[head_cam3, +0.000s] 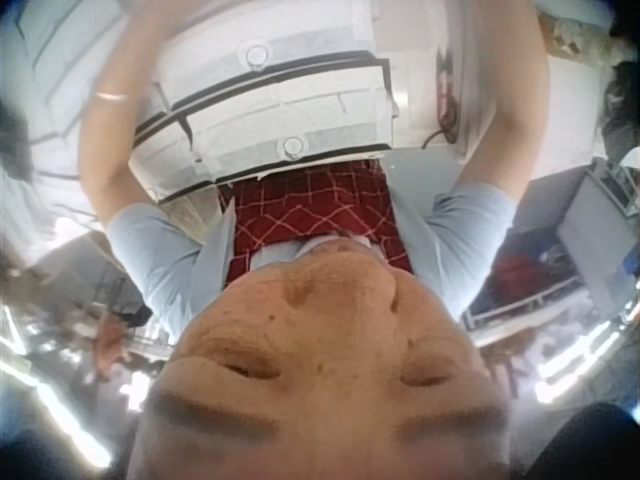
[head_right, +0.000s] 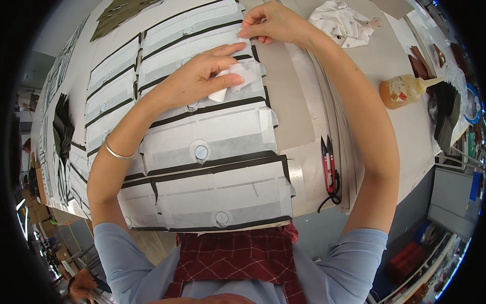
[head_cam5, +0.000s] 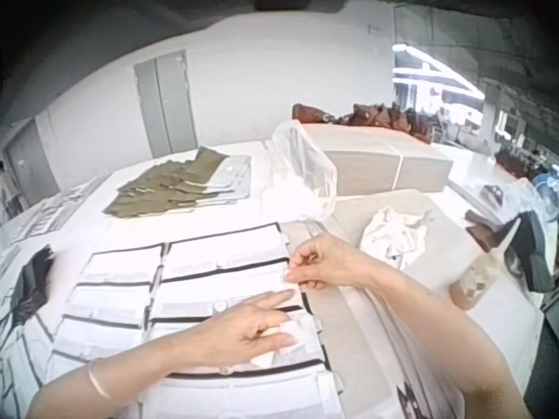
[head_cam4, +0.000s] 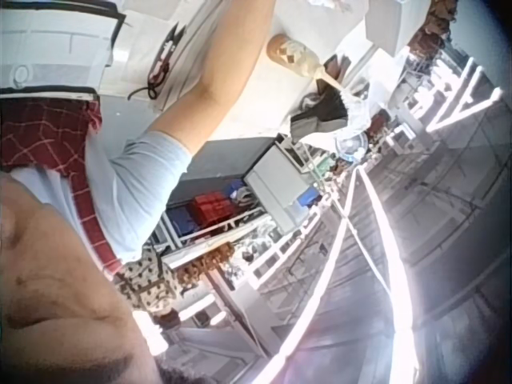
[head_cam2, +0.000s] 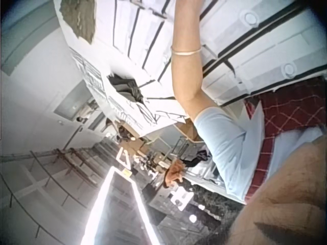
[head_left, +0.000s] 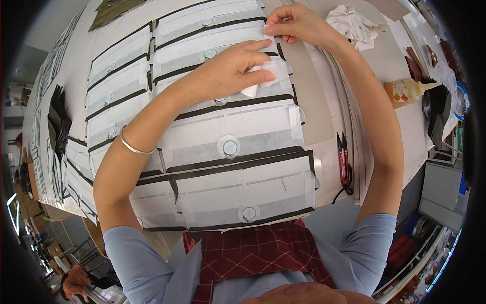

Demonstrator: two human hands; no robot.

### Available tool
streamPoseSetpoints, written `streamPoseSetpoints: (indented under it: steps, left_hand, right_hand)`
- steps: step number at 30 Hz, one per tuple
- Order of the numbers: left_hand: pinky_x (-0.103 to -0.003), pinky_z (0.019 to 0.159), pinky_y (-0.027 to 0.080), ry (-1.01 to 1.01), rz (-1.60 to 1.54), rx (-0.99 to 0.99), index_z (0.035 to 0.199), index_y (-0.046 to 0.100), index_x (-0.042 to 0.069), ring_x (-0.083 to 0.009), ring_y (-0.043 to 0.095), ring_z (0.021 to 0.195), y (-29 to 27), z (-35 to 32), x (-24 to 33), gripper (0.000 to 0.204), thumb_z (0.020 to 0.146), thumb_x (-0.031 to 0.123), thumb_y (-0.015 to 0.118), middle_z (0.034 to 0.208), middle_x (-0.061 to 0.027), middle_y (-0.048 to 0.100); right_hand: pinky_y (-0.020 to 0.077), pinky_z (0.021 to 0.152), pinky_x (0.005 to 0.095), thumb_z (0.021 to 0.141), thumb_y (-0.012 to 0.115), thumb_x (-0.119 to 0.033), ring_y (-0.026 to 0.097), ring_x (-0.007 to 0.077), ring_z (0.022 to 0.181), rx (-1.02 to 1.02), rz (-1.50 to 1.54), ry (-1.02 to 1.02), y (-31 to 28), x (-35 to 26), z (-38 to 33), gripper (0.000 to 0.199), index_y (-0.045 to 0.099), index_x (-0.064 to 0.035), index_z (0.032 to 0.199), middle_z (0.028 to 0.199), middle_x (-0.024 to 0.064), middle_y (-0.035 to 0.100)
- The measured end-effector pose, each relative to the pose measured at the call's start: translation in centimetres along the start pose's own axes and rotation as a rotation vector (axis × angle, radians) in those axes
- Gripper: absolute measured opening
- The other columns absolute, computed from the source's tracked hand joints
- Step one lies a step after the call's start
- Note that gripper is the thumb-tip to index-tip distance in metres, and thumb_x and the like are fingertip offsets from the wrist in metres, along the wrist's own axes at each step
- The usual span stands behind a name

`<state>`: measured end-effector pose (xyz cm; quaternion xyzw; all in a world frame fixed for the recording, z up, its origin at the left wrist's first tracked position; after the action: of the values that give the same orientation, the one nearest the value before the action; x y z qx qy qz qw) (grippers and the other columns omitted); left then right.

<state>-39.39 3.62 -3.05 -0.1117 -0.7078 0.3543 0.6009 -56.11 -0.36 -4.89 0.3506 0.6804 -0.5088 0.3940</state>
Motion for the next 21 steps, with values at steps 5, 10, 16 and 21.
streamPoseSetpoints:
  steps: [5, 10, 16, 21]
  left_hand:
    - [-0.031, 0.080, 0.045, 0.036, 0.047, 0.004, 0.100, 0.066, 0.002, -0.0222, 0.055, 0.112, 0.0, 0.0, 0.0, 0.034, 0.096, 0.035, 0.059, 0.151, -0.0181, 0.039]
    - [-0.031, 0.078, 0.045, 0.030, 0.068, -0.012, 0.100, 0.066, 0.002, -0.0197, 0.057, 0.099, 0.0, -0.1, 0.1, 0.034, 0.095, 0.035, 0.060, 0.151, -0.0182, 0.039]
    - [-0.029, 0.071, 0.044, 0.055, 0.069, 0.027, 0.099, 0.066, 0.001, -0.0138, 0.055, 0.081, 0.1, 0.0, 0.3, 0.033, 0.096, 0.033, 0.060, 0.149, -0.0194, 0.041]
    - [-0.025, 0.068, 0.044, -0.049, -0.148, 0.302, 0.109, 0.066, -0.001, -0.0069, 0.052, 0.073, -1.8, -0.3, -0.7, 0.037, 0.096, 0.033, 0.061, 0.142, -0.0183, 0.049]
  right_hand:
    - [0.0439, 0.056, 0.0192, 0.087, 0.072, -0.021, 0.053, 0.0039, 0.064, 0.032, -0.066, -0.023, 0.1, -0.1, -0.3, 0.017, 0.067, -0.0057, 0.085, 0.075, -0.0021, 0.062]
    - [0.0401, 0.054, 0.0188, 0.084, 0.074, -0.024, 0.049, 0.0027, 0.062, 0.133, -0.075, -0.013, 0.2, 0.0, -0.8, 0.020, 0.065, -0.0079, 0.091, 0.073, -0.0054, 0.056]
    - [0.0408, 0.053, 0.0196, 0.085, 0.074, -0.025, 0.049, 0.0037, 0.060, 0.292, 0.087, 0.030, -0.1, 1.0, -0.7, 0.021, 0.065, -0.0084, 0.093, 0.070, -0.0044, 0.053]
    - [0.0402, 0.057, 0.0193, 0.085, 0.074, -0.035, 0.049, 0.0033, 0.064, 0.274, 0.279, -0.011, -0.8, -1.7, -2.8, 0.029, 0.065, -0.0105, 0.097, 0.074, -0.0057, 0.054]
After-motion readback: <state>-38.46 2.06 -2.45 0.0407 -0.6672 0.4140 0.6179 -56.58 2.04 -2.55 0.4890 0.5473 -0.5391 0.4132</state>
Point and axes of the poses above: each hand's wrist, its own z-axis towards the middle knuckle, its own y-axis out of the palm, x = y × z, the point moved 7 cm from there along z, towards the middle knuckle
